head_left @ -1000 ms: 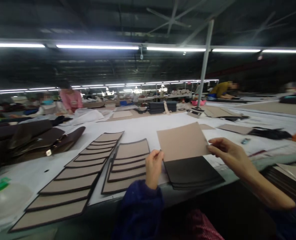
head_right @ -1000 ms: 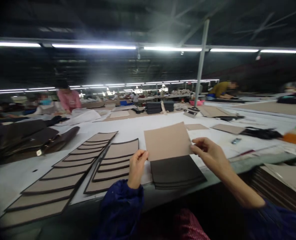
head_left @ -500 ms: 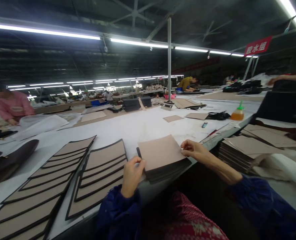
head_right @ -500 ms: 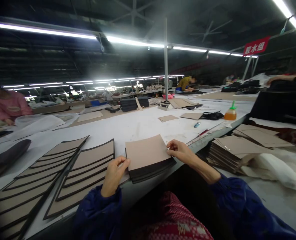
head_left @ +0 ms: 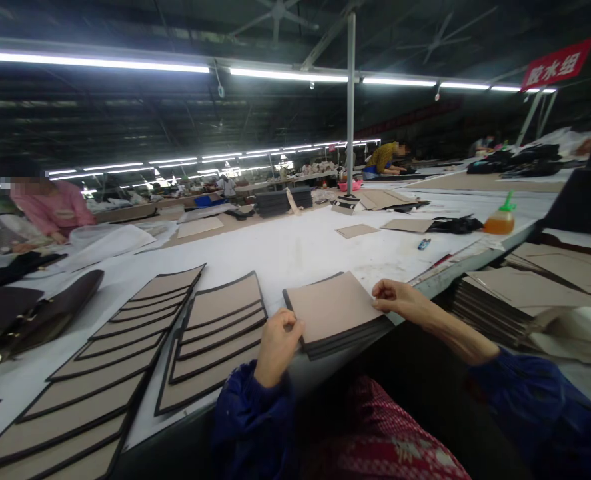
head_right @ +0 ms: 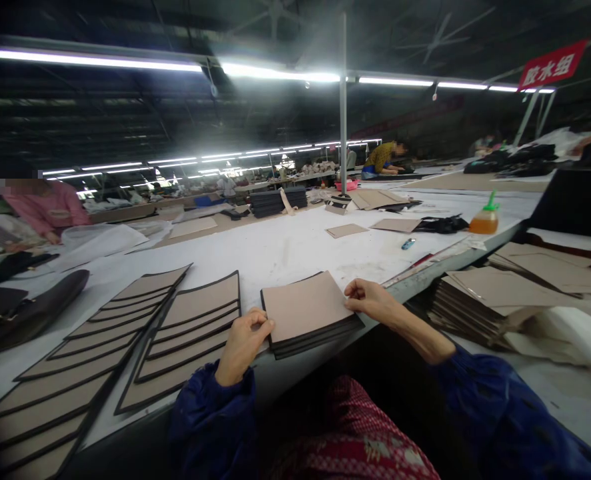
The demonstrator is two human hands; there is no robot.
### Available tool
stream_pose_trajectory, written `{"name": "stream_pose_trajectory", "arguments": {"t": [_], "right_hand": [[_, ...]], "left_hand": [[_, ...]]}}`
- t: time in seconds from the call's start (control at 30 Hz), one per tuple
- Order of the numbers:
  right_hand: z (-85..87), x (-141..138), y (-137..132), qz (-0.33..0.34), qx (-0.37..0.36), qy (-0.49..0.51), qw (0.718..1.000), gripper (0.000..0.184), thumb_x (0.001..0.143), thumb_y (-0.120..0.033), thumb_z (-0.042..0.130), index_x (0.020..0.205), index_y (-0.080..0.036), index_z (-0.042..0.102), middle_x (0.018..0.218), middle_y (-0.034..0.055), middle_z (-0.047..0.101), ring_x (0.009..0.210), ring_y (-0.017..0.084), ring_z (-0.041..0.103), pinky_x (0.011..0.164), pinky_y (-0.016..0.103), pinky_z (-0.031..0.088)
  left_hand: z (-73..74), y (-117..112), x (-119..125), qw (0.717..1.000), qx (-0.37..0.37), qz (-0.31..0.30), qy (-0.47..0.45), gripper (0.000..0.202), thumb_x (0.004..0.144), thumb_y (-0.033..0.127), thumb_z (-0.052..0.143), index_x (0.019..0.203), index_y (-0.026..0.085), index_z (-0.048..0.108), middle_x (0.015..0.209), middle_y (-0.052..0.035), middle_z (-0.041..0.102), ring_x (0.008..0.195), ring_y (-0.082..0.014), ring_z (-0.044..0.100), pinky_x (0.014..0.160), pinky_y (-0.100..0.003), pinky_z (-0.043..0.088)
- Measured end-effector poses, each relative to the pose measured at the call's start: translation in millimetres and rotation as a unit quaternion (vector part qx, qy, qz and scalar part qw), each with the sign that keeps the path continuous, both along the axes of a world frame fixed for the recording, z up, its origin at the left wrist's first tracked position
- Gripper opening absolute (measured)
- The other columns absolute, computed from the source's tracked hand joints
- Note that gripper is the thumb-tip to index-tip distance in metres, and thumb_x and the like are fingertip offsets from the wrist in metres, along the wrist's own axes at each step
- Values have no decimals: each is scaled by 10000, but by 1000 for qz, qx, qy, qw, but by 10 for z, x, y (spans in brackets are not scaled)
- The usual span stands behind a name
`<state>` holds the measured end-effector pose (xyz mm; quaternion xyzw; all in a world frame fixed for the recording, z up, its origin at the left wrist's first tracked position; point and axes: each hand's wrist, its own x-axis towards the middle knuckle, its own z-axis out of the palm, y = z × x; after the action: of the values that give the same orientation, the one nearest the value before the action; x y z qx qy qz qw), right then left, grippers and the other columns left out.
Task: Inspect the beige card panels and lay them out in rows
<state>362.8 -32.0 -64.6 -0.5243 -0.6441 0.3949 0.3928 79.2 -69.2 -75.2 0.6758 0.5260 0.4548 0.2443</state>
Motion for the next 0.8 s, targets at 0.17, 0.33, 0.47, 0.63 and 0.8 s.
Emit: {"name": "stream_pose_trajectory", "arguments": {"t": [0.17, 0.33, 0.47, 0.63, 0.8], "right_hand": [[-1, 9, 24, 2, 12, -37, 999, 191, 628, -268, 654, 772, -186, 557, 588, -24, 584, 583, 145, 555, 557, 264, 404], [47, -2, -3, 10, 37, -94, 995, 134, 647, -213, 617, 764, -184, 561, 598, -19, 598, 600, 150, 561, 562, 257, 411], [86, -28, -26, 9, 69, -153, 986, 105, 656, -187, 596, 761, -190, 599, 608, -12, 614, 606, 158, 571, 557, 253, 419], [146, -64, -42, 13, 65, -218, 974, 152, 667, -177, 563, 761, -180, 683, 603, 0, 635, 610, 167, 579, 563, 253, 420], [176, -67, -46, 35, 43, -231, 971, 230, 669, -205, 546, 798, -154, 729, 688, 26, 702, 665, 186, 626, 603, 251, 454]], "left_hand": [[-3, -12, 15, 1000, 4, 10, 5, 222, 733, 254, 499, 523, 189, 468, 715, 2, 555, 709, -150, 535, 716, -262, 395], [-20, -8, 13, 1000, -2, 5, 7, 230, 733, 270, 503, 520, 195, 462, 714, 2, 550, 703, -154, 528, 712, -267, 387], [-23, -2, 13, 1000, -1, 4, 9, 227, 732, 277, 510, 523, 194, 479, 730, 1, 559, 728, -158, 537, 731, -269, 386], [-18, -10, 14, 1000, -6, 4, 10, 229, 725, 278, 499, 521, 196, 438, 720, 5, 521, 707, -147, 515, 726, -264, 377], [-39, 1, -2, 1000, -11, -2, 11, 227, 726, 278, 497, 523, 194, 441, 729, 2, 521, 724, -150, 518, 729, -269, 373]]}}
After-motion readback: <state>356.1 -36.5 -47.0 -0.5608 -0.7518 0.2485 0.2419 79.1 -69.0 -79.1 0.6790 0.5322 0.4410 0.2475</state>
